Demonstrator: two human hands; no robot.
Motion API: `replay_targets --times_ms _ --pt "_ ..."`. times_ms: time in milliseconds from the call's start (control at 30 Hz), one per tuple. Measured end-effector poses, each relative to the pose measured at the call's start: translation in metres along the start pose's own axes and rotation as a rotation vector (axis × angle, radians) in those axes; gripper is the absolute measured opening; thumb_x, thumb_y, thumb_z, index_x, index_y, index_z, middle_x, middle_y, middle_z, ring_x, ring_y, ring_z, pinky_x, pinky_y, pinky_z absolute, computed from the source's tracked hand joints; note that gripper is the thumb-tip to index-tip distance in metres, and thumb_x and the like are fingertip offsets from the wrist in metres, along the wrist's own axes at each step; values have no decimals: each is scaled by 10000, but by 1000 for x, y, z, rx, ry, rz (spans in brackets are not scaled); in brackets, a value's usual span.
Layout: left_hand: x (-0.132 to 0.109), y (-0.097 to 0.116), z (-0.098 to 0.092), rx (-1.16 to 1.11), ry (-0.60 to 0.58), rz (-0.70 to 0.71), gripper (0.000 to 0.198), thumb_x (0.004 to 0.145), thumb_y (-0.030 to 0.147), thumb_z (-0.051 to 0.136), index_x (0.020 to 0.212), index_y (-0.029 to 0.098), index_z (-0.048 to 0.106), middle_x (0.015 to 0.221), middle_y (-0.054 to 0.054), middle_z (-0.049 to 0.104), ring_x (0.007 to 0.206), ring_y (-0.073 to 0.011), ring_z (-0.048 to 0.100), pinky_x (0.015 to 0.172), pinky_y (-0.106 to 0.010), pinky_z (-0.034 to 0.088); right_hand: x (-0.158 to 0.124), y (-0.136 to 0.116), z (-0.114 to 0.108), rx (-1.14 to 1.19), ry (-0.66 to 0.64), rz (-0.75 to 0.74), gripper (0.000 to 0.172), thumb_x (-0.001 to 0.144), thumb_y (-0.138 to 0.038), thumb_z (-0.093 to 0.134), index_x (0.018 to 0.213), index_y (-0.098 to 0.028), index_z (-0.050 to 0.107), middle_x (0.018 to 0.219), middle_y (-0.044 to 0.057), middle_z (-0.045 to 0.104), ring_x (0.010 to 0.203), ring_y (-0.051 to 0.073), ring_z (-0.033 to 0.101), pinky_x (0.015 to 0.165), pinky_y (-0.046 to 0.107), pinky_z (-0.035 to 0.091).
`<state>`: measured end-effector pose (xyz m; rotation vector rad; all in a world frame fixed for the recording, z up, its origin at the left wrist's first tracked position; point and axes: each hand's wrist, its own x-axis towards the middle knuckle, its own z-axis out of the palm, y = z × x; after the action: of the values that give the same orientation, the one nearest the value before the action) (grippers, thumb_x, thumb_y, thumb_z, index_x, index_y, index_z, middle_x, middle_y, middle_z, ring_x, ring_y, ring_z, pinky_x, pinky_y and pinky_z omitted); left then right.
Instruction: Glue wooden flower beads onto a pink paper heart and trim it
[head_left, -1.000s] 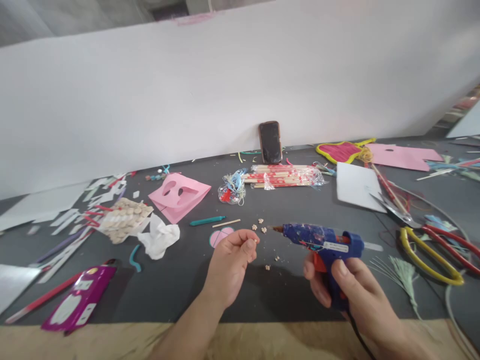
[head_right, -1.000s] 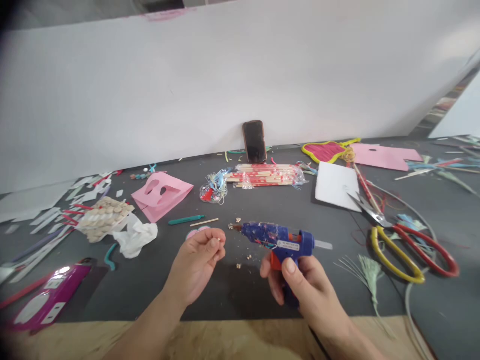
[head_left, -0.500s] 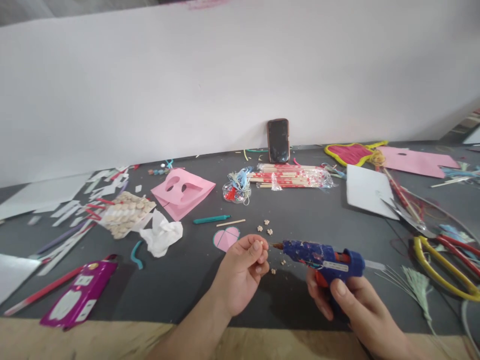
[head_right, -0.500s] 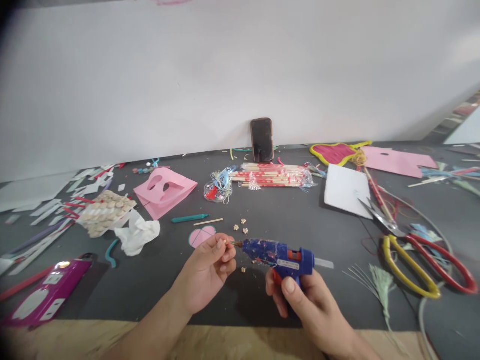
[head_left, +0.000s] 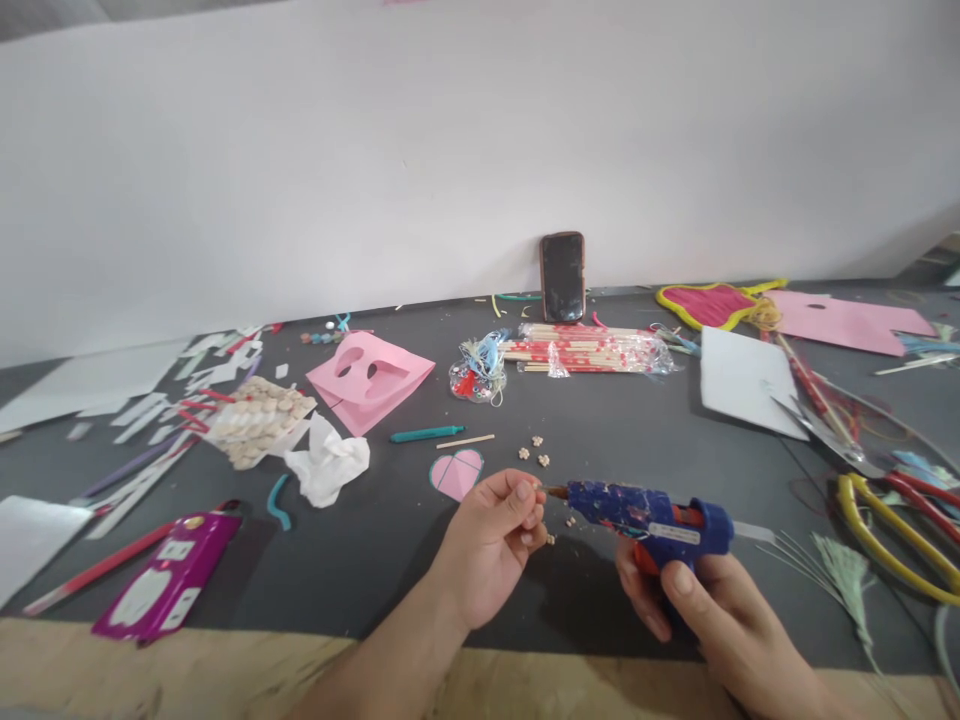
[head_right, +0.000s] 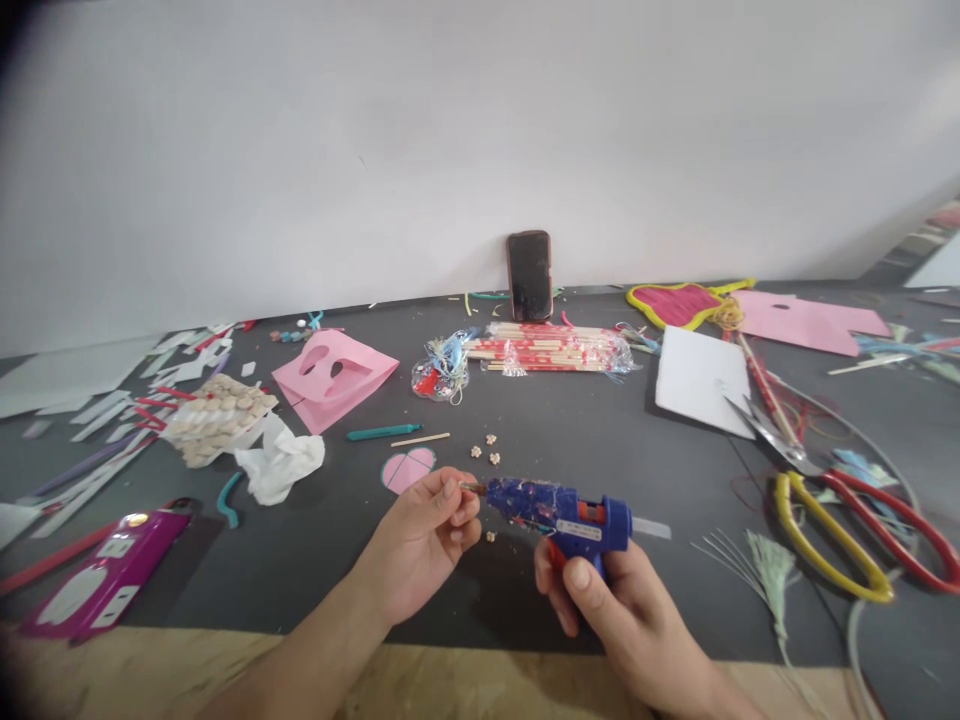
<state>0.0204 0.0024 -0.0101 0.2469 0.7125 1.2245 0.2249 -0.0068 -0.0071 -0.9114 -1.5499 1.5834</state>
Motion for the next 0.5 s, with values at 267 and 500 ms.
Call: replay_targets --times_ms 267,500 --pt "0 -1 0 2 -4 -2 238 654 275 825 718 126 651 584 19 530 539 -43 411 516 -157 340 1 -2 1 -51 -5 -14 379 946 -509 393 847 -186 564 583 -24 471 513 105 434 532 239 424" --pt "0 0 0 -5 -1 3 230 668 273 815 706 125 643 612 11 542 547 -43 414 516 -160 336 2 -3 1 -79 13 -27 399 941 -520 392 830 -179 566 570 -22 474 496 101 427 504 230 419"
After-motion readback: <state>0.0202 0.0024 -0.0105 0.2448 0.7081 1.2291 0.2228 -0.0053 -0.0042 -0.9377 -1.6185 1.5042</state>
